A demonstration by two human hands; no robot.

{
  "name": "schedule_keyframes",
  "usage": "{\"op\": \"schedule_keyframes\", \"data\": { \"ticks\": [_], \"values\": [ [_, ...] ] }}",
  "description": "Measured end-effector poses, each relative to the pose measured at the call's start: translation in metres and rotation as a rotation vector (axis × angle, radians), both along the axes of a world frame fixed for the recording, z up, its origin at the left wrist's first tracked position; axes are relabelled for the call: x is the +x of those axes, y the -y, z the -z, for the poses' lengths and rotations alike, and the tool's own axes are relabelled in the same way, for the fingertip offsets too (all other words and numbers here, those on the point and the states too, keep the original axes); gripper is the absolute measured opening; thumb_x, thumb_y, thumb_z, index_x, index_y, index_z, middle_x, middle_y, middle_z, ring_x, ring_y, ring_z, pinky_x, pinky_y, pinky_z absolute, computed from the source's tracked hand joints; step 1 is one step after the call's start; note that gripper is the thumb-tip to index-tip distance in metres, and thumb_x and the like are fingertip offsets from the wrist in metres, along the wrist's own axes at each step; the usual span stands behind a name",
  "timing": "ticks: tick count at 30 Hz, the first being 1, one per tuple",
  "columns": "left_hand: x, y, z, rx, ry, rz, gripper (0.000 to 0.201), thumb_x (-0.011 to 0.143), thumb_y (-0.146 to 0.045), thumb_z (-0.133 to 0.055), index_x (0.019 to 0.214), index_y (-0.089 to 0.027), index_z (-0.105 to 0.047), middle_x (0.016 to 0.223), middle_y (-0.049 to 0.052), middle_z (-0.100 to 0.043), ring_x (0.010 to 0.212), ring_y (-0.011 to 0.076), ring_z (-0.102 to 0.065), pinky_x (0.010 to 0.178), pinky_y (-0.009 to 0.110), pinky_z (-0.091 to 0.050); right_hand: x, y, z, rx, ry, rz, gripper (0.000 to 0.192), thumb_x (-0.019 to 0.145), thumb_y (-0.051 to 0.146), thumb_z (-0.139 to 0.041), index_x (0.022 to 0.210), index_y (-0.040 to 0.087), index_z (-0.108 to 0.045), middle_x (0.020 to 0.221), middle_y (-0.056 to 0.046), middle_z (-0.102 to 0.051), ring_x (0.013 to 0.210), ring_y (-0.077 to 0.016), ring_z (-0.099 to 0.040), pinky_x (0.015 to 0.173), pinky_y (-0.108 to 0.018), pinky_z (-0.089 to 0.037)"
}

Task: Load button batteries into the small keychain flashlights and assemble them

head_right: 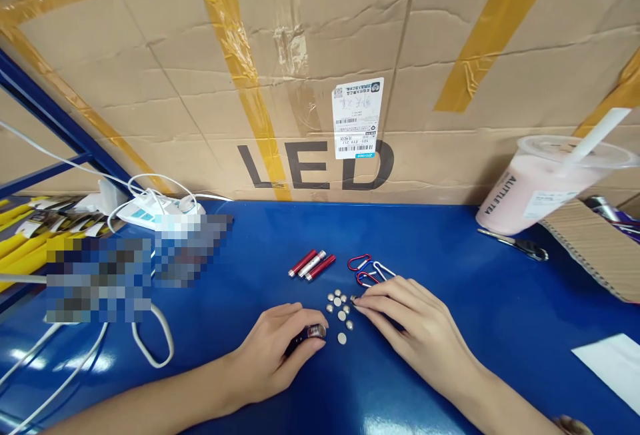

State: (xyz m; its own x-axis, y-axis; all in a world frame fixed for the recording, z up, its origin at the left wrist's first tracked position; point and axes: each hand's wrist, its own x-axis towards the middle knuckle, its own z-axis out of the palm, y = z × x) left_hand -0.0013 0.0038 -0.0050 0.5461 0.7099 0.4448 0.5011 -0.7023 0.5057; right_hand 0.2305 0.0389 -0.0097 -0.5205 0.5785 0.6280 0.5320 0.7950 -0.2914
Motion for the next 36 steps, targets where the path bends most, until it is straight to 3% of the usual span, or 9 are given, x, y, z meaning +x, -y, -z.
{"op": "schedule_keyframes", "data": {
  "ticks": [6,17,21,27,36],
  "values": [
    [0.001,0.000,0.000,-0.032,-0.040,-0.032,0.027,0.099,-0.034,-0.031,0.095,-0.016,-0.051,0.064,-0.001,-0.061,0.051,0.0127,-0.056,0.054,0.022,-0.041,-0.011,0.010,-0.006,-0.002,-0.041,-0.035,0.011,0.090,0.016,-0.054,0.091,0.021,-0.064,0.082,-0.003,-0.070,0.074,-0.0141,-0.064,0.067,-0.028,-0.051],
    [0.002,-0.002,0.001,0.120,-0.040,0.000,0.027,0.099,-0.036,-0.035,0.093,-0.017,-0.053,0.074,0.001,-0.065,0.056,0.0131,-0.051,0.055,0.023,-0.040,-0.025,0.034,-0.017,0.039,-0.177,-0.075,0.013,0.084,0.010,-0.060,0.092,0.020,-0.066,0.080,-0.002,-0.071,0.071,-0.0137,-0.064,0.063,-0.026,-0.054],
    [0.003,-0.004,0.001,0.110,-0.017,0.038,0.028,0.099,-0.036,-0.036,0.092,-0.016,-0.054,0.070,0.001,-0.064,0.054,0.0124,-0.048,0.053,0.023,-0.039,-0.028,0.031,-0.020,-0.079,-0.268,-0.032,0.007,0.083,0.016,-0.063,0.081,0.021,-0.067,0.073,0.000,-0.070,0.065,-0.0126,-0.064,0.060,-0.024,-0.054],
    [0.003,-0.004,0.000,0.065,-0.007,0.055,0.031,0.099,-0.036,-0.033,0.090,-0.014,-0.055,0.071,0.002,-0.063,0.059,0.0130,-0.047,0.059,0.025,-0.040,-0.031,0.031,-0.019,-0.405,-0.317,-0.040,0.014,0.083,0.026,-0.063,0.072,0.022,-0.070,0.069,-0.002,-0.070,0.061,-0.0137,-0.064,0.050,-0.022,-0.052],
    [-0.001,-0.002,-0.003,-0.015,-0.038,0.158,0.028,0.100,-0.026,-0.029,0.095,-0.013,-0.053,0.077,0.005,-0.062,0.064,0.0149,-0.046,0.064,0.026,-0.041,-0.028,0.023,-0.016,-0.637,-0.294,-0.019,0.016,0.073,0.031,-0.073,0.060,0.022,-0.068,0.061,0.001,-0.066,0.048,-0.0107,-0.058,0.042,-0.020,-0.046]
  ]
}}
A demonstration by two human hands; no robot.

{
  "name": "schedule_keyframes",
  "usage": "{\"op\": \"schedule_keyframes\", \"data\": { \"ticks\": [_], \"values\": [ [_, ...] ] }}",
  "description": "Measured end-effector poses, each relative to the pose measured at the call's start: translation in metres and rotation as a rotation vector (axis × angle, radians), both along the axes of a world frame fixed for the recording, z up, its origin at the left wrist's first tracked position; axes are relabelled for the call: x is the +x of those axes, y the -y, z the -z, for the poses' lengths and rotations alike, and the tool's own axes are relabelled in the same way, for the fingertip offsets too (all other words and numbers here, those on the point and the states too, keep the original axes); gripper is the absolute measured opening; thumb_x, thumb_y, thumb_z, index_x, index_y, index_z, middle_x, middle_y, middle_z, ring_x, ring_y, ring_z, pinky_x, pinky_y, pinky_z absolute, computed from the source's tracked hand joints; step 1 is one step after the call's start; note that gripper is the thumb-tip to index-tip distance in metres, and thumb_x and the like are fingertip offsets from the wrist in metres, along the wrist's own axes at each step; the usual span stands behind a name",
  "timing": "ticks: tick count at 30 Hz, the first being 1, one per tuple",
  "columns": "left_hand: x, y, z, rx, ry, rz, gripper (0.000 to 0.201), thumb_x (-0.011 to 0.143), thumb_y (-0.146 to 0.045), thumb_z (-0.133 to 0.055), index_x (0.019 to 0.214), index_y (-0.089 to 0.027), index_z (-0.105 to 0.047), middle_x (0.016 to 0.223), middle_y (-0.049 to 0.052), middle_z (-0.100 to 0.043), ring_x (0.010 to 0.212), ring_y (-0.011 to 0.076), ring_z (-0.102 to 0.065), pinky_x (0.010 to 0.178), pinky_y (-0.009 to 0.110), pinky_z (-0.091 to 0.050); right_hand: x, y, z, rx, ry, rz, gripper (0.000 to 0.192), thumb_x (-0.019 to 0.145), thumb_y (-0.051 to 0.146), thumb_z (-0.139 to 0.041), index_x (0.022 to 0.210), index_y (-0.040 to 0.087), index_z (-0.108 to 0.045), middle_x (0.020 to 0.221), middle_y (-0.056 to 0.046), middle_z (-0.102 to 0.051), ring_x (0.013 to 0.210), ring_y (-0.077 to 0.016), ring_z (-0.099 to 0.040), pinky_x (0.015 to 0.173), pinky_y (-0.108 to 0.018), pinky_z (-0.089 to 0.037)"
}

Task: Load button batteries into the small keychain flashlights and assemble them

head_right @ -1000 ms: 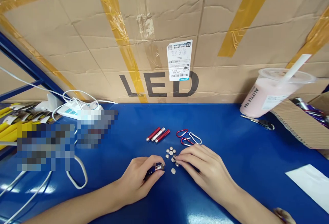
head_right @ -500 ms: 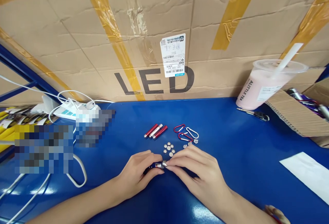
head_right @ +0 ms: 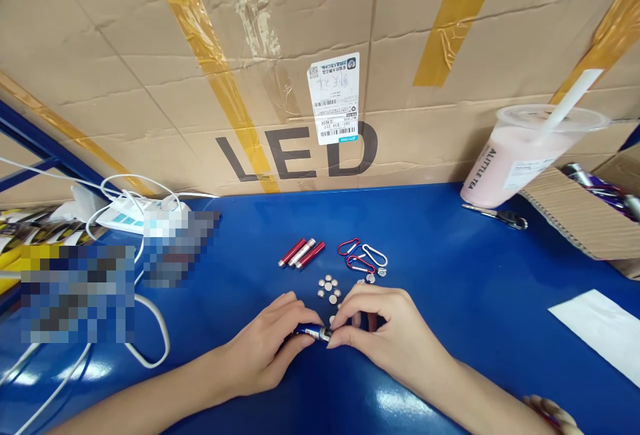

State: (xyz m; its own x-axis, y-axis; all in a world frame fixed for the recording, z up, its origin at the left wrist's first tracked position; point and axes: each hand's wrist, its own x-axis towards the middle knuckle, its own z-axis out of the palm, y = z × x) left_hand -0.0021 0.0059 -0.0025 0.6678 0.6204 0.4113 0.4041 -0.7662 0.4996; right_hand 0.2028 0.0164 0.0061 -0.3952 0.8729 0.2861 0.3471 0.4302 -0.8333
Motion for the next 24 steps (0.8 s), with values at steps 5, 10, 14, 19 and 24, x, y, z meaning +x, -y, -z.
{"op": "schedule_keyframes", "data": {
  "ticks": [5,10,14,19,24],
  "values": [
    [0.000,0.000,0.002,0.021,-0.006,0.033,0.026,0.100,-0.024,-0.029,0.093,-0.013,-0.052,0.078,0.006,-0.063,0.065,0.0152,-0.047,0.065,0.026,-0.042,0.002,-0.002,0.006,-0.014,0.056,-0.109,0.019,0.080,0.029,-0.066,0.062,0.022,-0.068,0.063,0.002,-0.065,0.051,-0.0104,-0.059,0.047,-0.020,-0.047],
    [0.001,-0.001,0.005,0.058,-0.011,0.043,0.027,0.100,-0.023,-0.026,0.094,-0.013,-0.051,0.073,0.005,-0.060,0.062,0.0154,-0.048,0.063,0.026,-0.043,0.005,0.001,0.004,0.179,0.214,-0.253,0.028,0.095,0.022,-0.042,0.077,0.022,-0.063,0.072,0.001,-0.064,0.060,-0.0105,-0.061,0.053,-0.021,-0.046],
    [0.002,-0.001,0.007,0.124,-0.016,0.024,0.031,0.100,-0.023,-0.023,0.091,-0.013,-0.051,0.067,0.005,-0.057,0.058,0.0157,-0.048,0.058,0.025,-0.043,0.002,0.005,-0.001,0.414,0.370,-0.250,0.035,0.096,0.014,-0.031,0.076,0.019,-0.059,0.064,0.000,-0.060,0.053,-0.0116,-0.056,0.047,-0.024,-0.042],
    [0.001,-0.001,0.007,0.191,-0.077,-0.003,0.034,0.099,-0.022,-0.022,0.089,-0.014,-0.053,0.063,0.003,-0.052,0.054,0.0156,-0.045,0.052,0.026,-0.039,-0.005,0.013,0.004,0.236,0.299,-0.227,0.033,0.093,0.013,-0.033,0.070,0.020,-0.056,0.060,0.000,-0.056,0.049,-0.0121,-0.052,0.046,-0.023,-0.041],
    [0.000,-0.001,0.005,0.278,-0.075,-0.042,0.030,0.097,-0.016,-0.026,0.092,-0.012,-0.056,0.061,0.002,-0.051,0.050,0.0142,-0.040,0.048,0.025,-0.034,-0.011,0.019,0.008,-0.208,0.115,-0.217,0.032,0.094,0.022,-0.035,0.067,0.020,-0.051,0.060,0.000,-0.055,0.047,-0.0100,-0.054,0.044,-0.019,-0.042]
  ]
}}
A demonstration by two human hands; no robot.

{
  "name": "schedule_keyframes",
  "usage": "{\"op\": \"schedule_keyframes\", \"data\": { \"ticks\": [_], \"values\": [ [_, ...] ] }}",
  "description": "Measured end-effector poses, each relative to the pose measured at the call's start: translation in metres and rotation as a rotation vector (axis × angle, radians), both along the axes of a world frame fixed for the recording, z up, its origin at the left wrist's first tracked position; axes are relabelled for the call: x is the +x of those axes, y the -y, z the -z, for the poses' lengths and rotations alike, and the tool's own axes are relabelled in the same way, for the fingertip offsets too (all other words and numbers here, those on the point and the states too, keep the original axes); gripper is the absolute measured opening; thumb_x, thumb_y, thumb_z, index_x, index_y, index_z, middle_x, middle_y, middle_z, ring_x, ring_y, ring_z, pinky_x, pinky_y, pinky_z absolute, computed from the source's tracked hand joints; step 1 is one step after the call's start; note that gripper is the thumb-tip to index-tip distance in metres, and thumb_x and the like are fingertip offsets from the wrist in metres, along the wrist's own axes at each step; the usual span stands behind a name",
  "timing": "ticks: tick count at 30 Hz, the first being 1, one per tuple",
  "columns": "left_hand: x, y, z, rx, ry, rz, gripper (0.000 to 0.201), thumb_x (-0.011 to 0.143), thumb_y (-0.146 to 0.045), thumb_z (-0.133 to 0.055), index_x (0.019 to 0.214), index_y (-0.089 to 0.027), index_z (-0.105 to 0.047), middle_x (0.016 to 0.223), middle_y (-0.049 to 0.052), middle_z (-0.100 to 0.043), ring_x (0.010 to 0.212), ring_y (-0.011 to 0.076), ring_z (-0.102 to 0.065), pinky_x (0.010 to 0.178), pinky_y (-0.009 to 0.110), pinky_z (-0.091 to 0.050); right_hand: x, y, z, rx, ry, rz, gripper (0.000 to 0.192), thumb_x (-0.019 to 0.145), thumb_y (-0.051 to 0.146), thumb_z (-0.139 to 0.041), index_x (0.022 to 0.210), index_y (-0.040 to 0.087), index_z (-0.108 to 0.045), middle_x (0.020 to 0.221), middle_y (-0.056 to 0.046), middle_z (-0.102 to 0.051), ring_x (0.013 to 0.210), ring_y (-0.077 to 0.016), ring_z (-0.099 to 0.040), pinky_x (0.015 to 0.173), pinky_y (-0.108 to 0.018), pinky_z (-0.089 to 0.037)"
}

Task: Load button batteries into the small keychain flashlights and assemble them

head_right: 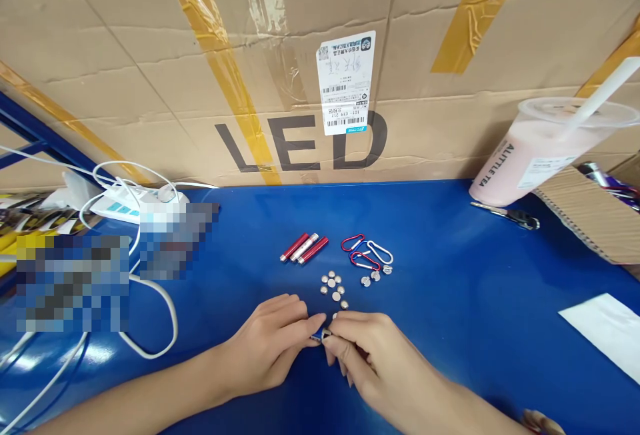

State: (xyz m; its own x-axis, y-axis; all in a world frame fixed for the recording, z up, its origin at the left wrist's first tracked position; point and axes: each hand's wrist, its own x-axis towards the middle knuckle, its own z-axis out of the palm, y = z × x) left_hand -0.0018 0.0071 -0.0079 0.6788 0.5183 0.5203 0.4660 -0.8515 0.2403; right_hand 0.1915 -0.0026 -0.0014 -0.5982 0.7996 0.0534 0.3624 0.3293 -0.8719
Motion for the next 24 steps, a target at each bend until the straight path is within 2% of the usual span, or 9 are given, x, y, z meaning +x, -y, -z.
{"op": "schedule_keyframes", "data": {
  "ticks": [3,7,16,19,24],
  "values": [
    [0.0004,0.0002,-0.0002,-0.004,0.007,-0.009,0.029,0.098,-0.017,-0.027,0.095,-0.012,-0.056,0.062,0.002,-0.052,0.051,0.0139,-0.042,0.049,0.025,-0.036,-0.0003,0.0016,0.0019,-0.135,-0.045,-0.003,0.035,0.095,0.030,-0.035,0.065,0.019,-0.049,0.057,0.001,-0.053,0.044,-0.0095,-0.053,0.043,-0.019,-0.042],
    [-0.0003,0.0014,-0.0008,-0.048,-0.013,0.003,0.030,0.099,-0.018,-0.026,0.104,-0.013,-0.055,0.065,0.002,-0.054,0.054,0.0135,-0.047,0.052,0.024,-0.040,0.0005,0.0021,0.0033,-0.202,-0.086,0.001,0.039,0.095,0.039,-0.035,0.066,0.019,-0.051,0.058,0.001,-0.054,0.043,-0.0092,-0.053,0.042,-0.019,-0.042],
    [-0.0004,-0.0016,-0.0027,-0.152,0.115,0.011,0.027,0.099,-0.020,-0.034,0.113,-0.013,-0.055,0.065,0.002,-0.055,0.055,0.0128,-0.047,0.054,0.022,-0.043,0.0002,0.0010,0.0023,-0.099,-0.069,0.080,0.038,0.094,0.036,-0.040,0.065,0.019,-0.058,0.049,0.003,-0.052,0.039,-0.0081,-0.049,0.039,-0.017,-0.040],
    [0.0003,-0.0021,-0.0017,-0.186,0.135,0.001,0.025,0.098,-0.019,-0.036,0.110,-0.013,-0.057,0.067,0.003,-0.057,0.056,0.0134,-0.047,0.053,0.023,-0.042,0.0012,-0.0019,0.0005,0.018,-0.045,0.126,0.040,0.093,0.037,-0.043,0.062,0.019,-0.060,0.049,0.002,-0.053,0.040,-0.0082,-0.049,0.039,-0.017,-0.040],
    [0.0001,-0.0004,-0.0014,-0.235,0.193,-0.024,0.021,0.096,-0.018,-0.039,0.107,-0.012,-0.056,0.073,0.004,-0.063,0.058,0.0138,-0.049,0.055,0.024,-0.042,0.0038,-0.0074,-0.0051,0.346,-0.060,0.308,0.031,0.084,0.045,-0.058,0.066,0.020,-0.064,0.049,0.003,-0.053,0.038,-0.0082,-0.048,0.036,-0.016,-0.043]
  ]
}}
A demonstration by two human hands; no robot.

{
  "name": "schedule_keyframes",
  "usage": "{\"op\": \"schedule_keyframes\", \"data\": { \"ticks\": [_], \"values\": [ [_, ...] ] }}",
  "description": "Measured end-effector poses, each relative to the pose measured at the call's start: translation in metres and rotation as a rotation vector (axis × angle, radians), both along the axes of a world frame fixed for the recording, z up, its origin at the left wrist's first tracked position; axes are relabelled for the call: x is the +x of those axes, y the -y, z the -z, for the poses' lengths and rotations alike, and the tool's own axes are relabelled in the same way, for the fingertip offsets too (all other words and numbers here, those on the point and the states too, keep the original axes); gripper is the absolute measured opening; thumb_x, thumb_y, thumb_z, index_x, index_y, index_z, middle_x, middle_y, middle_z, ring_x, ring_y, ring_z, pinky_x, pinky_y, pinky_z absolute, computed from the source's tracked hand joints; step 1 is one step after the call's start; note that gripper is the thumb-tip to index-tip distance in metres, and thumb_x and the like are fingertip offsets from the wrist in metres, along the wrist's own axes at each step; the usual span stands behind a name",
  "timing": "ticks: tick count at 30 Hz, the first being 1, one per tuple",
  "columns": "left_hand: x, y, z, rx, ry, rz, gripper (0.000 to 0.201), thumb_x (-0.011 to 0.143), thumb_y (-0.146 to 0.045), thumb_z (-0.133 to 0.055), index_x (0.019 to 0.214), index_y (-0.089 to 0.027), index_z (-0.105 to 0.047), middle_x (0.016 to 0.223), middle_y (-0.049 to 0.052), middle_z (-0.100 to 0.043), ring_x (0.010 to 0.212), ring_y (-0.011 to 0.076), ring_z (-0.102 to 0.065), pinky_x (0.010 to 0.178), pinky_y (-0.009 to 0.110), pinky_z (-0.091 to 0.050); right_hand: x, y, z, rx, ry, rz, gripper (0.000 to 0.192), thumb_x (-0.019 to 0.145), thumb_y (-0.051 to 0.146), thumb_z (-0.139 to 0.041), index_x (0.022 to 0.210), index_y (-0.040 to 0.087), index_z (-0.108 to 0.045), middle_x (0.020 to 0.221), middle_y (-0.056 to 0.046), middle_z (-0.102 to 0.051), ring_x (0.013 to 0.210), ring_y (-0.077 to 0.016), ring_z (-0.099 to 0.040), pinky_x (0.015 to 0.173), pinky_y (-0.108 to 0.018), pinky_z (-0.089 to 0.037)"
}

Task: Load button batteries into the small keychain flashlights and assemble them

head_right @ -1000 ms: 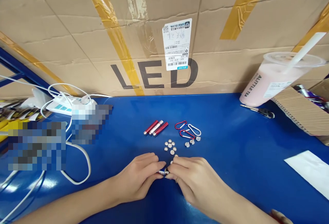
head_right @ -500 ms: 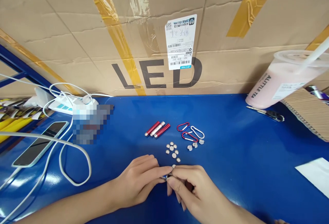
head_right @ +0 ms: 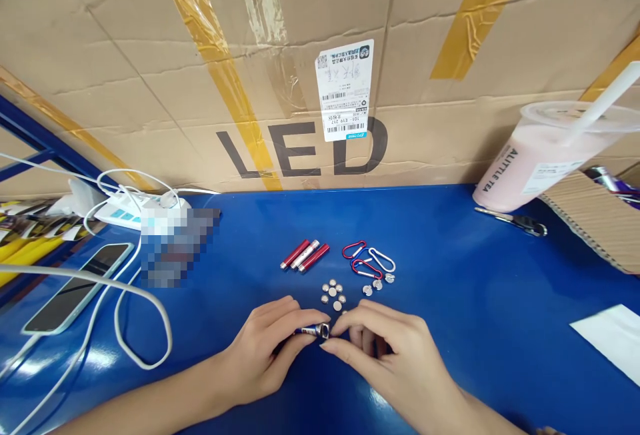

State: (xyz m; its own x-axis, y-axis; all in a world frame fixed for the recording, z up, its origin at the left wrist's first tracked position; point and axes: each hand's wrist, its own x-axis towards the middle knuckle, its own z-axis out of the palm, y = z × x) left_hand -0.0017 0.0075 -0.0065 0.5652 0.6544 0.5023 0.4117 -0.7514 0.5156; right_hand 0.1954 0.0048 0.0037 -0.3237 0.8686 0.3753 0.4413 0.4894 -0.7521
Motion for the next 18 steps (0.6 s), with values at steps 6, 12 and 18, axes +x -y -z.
{"op": "schedule_keyframes", "data": {
  "ticks": [6,12,18],
  "values": [
    [0.0003,0.0000,-0.0005,0.014,0.015,0.016,0.017,0.095,-0.016,-0.041,0.106,-0.013,-0.055,0.079,0.006,-0.067,0.057,0.0137,-0.049,0.055,0.025,-0.040,0.0021,0.0002,0.0002,0.185,-0.028,-0.017,0.016,0.084,0.035,-0.062,0.081,0.021,-0.070,0.067,-0.001,-0.066,0.041,-0.0067,-0.055,0.038,-0.015,-0.047],
    [0.0009,0.0010,0.0001,0.023,0.013,0.021,0.017,0.095,-0.015,-0.042,0.106,-0.013,-0.054,0.080,0.006,-0.066,0.058,0.0139,-0.048,0.055,0.025,-0.039,0.0039,0.0008,0.0021,0.282,0.010,0.010,0.016,0.085,0.034,-0.061,0.082,0.021,-0.070,0.071,-0.001,-0.068,0.042,-0.0056,-0.054,0.039,-0.015,-0.047],
    [0.0006,0.0004,0.0019,0.007,0.001,0.021,0.016,0.093,-0.014,-0.044,0.106,-0.013,-0.055,0.081,0.006,-0.066,0.059,0.0142,-0.047,0.056,0.025,-0.039,0.0042,0.0014,0.0020,0.306,0.015,-0.014,0.013,0.085,0.030,-0.062,0.081,0.020,-0.070,0.070,-0.001,-0.066,0.049,-0.0071,-0.059,0.046,-0.015,-0.050]
  ]
}}
